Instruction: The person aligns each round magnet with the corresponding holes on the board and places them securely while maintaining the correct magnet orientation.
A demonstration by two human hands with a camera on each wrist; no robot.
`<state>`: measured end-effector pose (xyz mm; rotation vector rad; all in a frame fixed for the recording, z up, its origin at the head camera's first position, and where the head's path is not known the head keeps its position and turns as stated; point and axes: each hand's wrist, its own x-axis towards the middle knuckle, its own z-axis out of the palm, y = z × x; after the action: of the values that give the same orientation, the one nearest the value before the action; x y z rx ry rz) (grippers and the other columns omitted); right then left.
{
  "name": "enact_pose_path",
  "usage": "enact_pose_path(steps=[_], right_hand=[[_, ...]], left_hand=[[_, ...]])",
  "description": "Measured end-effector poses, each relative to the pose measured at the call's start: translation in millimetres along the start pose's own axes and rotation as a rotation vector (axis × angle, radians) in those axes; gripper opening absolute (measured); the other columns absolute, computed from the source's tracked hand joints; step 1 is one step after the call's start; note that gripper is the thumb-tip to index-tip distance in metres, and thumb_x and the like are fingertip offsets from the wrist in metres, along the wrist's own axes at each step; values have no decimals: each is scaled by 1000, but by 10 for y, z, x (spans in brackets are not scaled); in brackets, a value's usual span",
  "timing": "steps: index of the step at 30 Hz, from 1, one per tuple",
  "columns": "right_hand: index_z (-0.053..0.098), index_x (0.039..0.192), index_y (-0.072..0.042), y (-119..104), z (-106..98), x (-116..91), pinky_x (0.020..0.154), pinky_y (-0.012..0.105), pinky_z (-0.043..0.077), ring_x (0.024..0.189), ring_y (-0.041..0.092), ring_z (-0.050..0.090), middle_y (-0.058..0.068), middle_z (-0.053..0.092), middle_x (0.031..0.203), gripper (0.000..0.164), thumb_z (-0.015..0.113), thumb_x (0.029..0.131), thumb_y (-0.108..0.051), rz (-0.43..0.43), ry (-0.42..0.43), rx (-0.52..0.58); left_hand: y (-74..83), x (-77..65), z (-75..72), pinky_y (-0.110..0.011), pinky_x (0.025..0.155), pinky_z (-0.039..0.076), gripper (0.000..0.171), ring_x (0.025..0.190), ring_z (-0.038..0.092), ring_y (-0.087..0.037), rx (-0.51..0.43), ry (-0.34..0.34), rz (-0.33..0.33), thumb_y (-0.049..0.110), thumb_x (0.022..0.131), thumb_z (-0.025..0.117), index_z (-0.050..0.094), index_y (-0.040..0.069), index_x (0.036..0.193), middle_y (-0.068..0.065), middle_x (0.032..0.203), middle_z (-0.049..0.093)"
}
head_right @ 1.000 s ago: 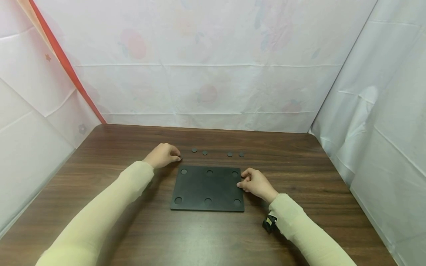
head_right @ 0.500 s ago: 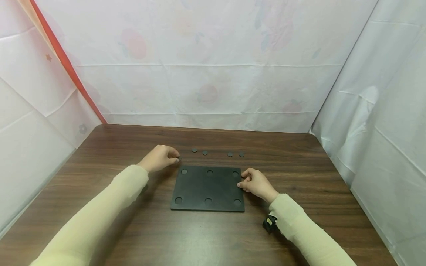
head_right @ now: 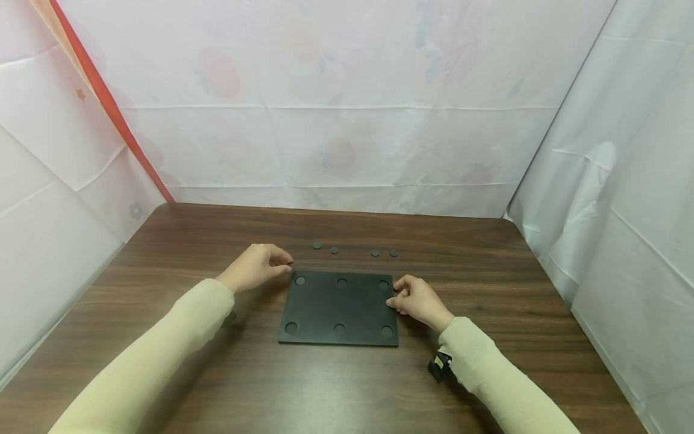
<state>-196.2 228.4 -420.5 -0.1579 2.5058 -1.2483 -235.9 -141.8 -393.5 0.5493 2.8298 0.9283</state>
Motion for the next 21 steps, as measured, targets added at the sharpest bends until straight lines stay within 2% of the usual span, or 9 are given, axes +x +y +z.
enact_pose_path(steps=[21], right_hand=[[54,123,6,3,4,0,67,32,54,70,17,61,9,64,84,40,69,90,-11,-3,-1,-3]], left_hand=[[124,-273,64,-25,74,53,18,82,61,-7,8,-25,121,16,88,73,74,8,104,2,96,71]])
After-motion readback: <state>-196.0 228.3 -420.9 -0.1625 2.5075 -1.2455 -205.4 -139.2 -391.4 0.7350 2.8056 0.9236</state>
